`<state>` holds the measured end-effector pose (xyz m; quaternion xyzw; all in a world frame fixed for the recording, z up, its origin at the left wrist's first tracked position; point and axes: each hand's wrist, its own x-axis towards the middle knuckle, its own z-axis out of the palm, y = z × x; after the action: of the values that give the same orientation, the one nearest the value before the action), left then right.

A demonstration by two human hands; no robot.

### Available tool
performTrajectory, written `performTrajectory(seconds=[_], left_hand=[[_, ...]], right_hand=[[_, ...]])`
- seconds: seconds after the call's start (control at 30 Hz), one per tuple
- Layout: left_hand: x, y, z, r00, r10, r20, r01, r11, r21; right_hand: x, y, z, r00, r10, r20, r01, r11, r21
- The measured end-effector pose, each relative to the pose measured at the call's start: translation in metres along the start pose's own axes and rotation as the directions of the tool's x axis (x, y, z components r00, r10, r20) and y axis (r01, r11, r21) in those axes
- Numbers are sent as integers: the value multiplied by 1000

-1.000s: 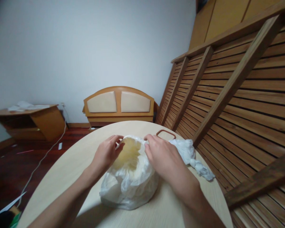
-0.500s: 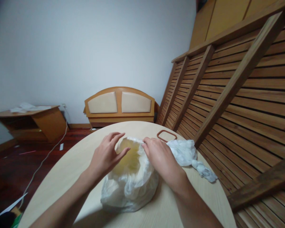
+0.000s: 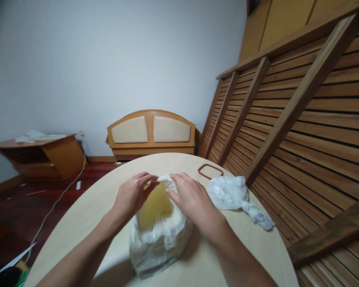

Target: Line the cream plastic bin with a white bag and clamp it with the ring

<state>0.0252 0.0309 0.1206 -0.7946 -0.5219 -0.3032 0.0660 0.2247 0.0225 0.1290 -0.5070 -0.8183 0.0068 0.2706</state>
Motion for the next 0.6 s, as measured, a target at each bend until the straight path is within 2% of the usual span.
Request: performTrajectory(seconds=[0.23, 0.3, 0.43, 0.6], left_hand=[[-2, 13, -7, 991, -109, 80, 112, 993, -38], [-4, 15, -10, 993, -80, 84, 85, 995, -53], [-7, 15, -12, 999, 44, -11, -45, 993, -107], [-3, 10, -9, 1000, -1, -11, 0, 994, -108]], right_hand=[[4, -7, -8, 999, 30, -31, -31, 999, -13], [4, -9, -12, 999, 35, -29, -36, 999, -21], [4, -13, -15, 1000, 4, -7, -5, 1000, -27], [4, -15, -11, 999, -46, -16, 46, 999, 9]])
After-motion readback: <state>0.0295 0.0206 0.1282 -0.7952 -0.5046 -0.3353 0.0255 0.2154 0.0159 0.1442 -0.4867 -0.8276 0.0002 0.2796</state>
